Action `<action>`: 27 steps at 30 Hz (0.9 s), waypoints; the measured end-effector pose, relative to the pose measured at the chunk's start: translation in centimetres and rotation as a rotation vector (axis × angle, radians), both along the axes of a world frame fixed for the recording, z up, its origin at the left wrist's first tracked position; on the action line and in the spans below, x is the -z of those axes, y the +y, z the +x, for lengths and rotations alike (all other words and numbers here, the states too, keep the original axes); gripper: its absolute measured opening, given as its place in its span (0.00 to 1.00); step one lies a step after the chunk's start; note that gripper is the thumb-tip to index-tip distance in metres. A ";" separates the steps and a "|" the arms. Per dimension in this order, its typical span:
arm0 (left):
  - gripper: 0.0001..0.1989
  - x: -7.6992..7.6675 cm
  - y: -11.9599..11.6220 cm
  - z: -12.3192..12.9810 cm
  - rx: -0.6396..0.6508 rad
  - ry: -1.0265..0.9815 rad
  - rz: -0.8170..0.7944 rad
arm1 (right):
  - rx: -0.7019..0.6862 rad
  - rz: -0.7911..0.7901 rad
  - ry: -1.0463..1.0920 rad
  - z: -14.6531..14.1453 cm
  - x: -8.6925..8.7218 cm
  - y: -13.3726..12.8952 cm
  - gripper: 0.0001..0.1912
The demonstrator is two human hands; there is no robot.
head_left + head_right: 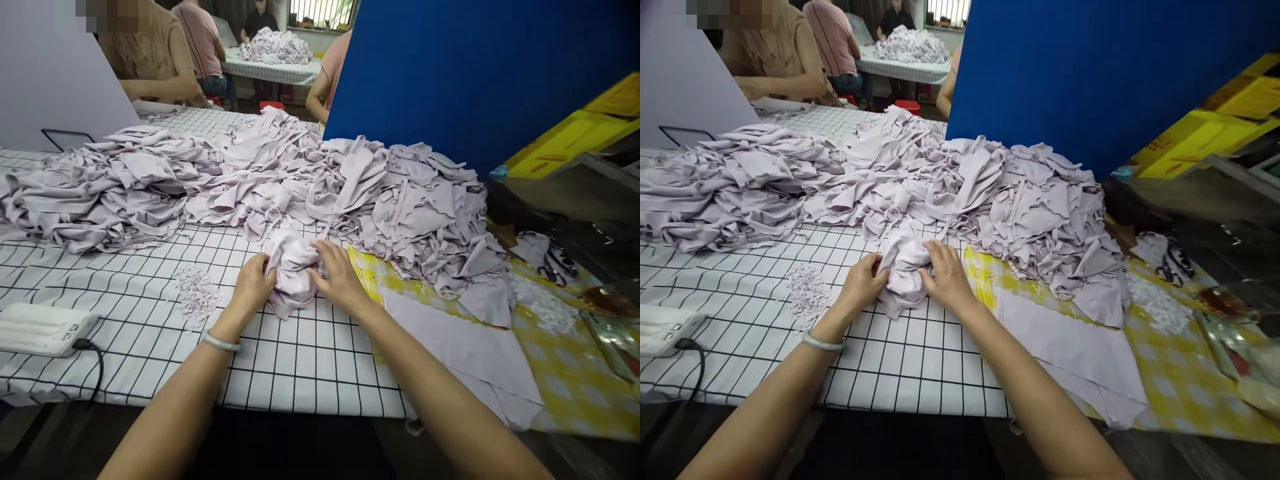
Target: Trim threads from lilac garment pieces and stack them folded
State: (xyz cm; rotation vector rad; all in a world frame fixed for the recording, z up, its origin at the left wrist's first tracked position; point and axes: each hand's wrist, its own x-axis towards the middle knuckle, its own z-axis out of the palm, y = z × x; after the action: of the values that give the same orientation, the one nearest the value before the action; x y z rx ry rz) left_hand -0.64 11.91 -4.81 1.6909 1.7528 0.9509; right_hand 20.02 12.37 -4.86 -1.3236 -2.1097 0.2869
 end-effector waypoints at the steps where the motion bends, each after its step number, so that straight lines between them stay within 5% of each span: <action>1: 0.06 -0.5 -0.2 -0.2 -0.012 -0.059 -0.028 | 0.022 -0.050 -0.002 0.3 -0.1 1.5 0.16; 5: 0.10 -1.5 -3.2 -3.5 -0.159 -0.303 -0.029 | 0.005 -0.098 0.156 1.8 -0.3 1.7 0.03; 8: 0.10 -1.0 -5.7 -6.0 -0.235 -0.295 -0.092 | 0.270 -0.130 0.346 5.0 -0.7 0.3 0.04; 11: 0.07 -0.5 -6.6 -6.4 -0.248 -0.111 -0.066 | 0.538 -0.145 0.480 9.1 -2.2 2.7 0.06; 14: 0.16 -0.5 -6.2 -5.1 -0.209 0.211 0.180 | 0.716 0.154 0.353 10.3 -4.2 6.4 0.12; 17: 0.22 -0.4 -5.4 -3.6 -0.044 0.449 0.228 | 0.432 0.330 0.089 6.1 -4.2 7.0 0.23; 19: 0.16 -0.3 -4.7 -2.9 0.068 0.522 0.135 | -0.016 0.152 -0.037 1.4 -2.4 5.6 0.23; 21: 0.07 -0.6 -4.1 -2.5 0.103 0.482 0.084 | -0.250 -0.033 -0.140 -3.4 0.0 4.4 0.30; 24: 0.05 -2.9 -4.1 -2.4 0.077 0.077 0.166 | -0.237 -0.173 -0.110 -7.9 1.9 4.2 0.29; 27: 0.06 -6.9 -5.7 -2.7 0.063 -0.500 0.234 | -0.251 -0.299 0.125 -8.4 0.2 5.1 0.08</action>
State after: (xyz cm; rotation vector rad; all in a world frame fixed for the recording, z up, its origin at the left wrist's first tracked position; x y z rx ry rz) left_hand -3.31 6.21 2.13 1.4619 1.2906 1.4469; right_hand 11.61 17.44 -5.03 -1.1636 -2.1859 0.7961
